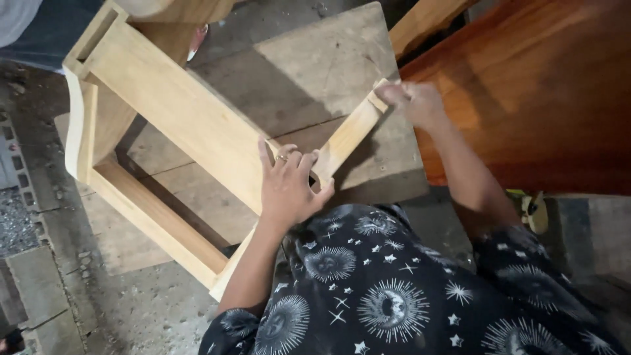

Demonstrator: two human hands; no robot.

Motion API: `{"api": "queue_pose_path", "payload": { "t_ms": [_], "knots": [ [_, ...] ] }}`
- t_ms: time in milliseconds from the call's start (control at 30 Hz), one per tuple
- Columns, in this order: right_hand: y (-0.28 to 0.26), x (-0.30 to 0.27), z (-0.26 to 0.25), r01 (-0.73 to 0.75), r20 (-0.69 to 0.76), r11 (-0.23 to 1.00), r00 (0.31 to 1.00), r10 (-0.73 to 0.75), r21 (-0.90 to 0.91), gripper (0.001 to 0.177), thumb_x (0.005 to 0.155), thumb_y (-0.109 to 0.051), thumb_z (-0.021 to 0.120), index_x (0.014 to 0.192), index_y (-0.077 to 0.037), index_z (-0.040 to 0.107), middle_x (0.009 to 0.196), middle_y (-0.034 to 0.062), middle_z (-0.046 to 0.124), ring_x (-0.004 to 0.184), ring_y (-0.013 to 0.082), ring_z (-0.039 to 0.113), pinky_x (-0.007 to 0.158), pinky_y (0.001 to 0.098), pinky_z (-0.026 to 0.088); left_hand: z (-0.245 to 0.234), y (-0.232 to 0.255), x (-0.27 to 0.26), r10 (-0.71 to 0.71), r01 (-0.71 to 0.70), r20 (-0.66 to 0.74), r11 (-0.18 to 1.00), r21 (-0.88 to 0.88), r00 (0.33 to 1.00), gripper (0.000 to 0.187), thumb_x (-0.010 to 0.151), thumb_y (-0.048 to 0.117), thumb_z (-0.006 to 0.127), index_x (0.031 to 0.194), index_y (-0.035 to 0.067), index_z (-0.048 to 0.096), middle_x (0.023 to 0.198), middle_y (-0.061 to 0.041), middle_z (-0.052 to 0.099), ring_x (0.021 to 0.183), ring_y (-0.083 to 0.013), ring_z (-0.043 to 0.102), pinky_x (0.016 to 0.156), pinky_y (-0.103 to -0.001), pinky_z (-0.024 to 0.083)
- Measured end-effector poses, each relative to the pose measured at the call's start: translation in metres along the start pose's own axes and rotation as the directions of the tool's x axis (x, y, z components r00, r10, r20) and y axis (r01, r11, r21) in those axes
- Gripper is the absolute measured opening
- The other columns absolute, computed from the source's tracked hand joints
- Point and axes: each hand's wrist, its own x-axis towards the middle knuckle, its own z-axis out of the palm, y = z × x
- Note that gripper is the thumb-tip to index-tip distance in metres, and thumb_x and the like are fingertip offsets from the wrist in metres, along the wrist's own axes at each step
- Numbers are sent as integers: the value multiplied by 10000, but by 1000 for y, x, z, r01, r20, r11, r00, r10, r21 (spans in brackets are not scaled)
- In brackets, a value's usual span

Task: The person sands a wooden chair frame using a sanding block. They work on various parts of the frame, including the legs and crossbars, while standing in a workshop. The person rotates the chair to access different surfaces.

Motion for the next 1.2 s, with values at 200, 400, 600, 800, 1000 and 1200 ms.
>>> {"api": "queue_pose_path", "payload": {
  "t_ms": [200,400,600,800,1000,1200],
  "knots": [
    [-33,0,-18,75,-12,990,997,-74,116,447,1062,-352,689,680,-168,549,591,-9,571,597,118,573,604,242,428,5,2,-3,-9,9,13,1000,-6,1000,548,750,509,718,1129,113,706,834,-93,643,1128,-317,643,1175,-725,147],
    [-29,-13,-25,180,-79,982,980,-185,-59,497,1079,-432,720,716,-98,659,643,80,627,635,280,632,654,329,452,4,3,-3,-16,17,43,1000,-21,999,570,771,541,706,1149,114,706,851,-106,661,1141,-315,634,1184,-719,126],
    [-32,-14,-17,60,-13,993,998,-61,-102,514,1160,-488,536,740,-214,647,617,26,588,661,242,648,730,313,486,1,2,-2,-3,4,47,1000,-5,999,560,772,527,716,1147,111,711,851,-106,662,1133,-316,633,1176,-719,148],
    [-42,-5,-19,262,-134,964,955,-266,-50,354,1055,-222,753,731,-87,708,657,59,663,650,235,667,694,322,472,-1,5,-2,-10,10,31,1000,-12,999,552,759,519,721,1136,116,708,841,-92,654,1129,-307,636,1172,-715,168],
    [54,1,17,368,-166,841,873,-459,-396,367,1124,-278,600,764,-235,659,685,-46,639,652,197,672,728,348,486,2,0,-3,-17,18,23,1000,-16,1000,569,763,550,719,1122,110,717,849,-100,662,1122,-314,635,1170,-725,150],
    [53,-5,8,-200,-46,974,979,196,-108,281,1038,-610,666,898,-371,715,661,15,658,742,250,699,746,346,490,4,-1,-2,-29,29,-1,998,-58,1000,560,719,522,740,1097,110,726,865,-113,671,1119,-332,634,1155,-723,184]
  ]
}}
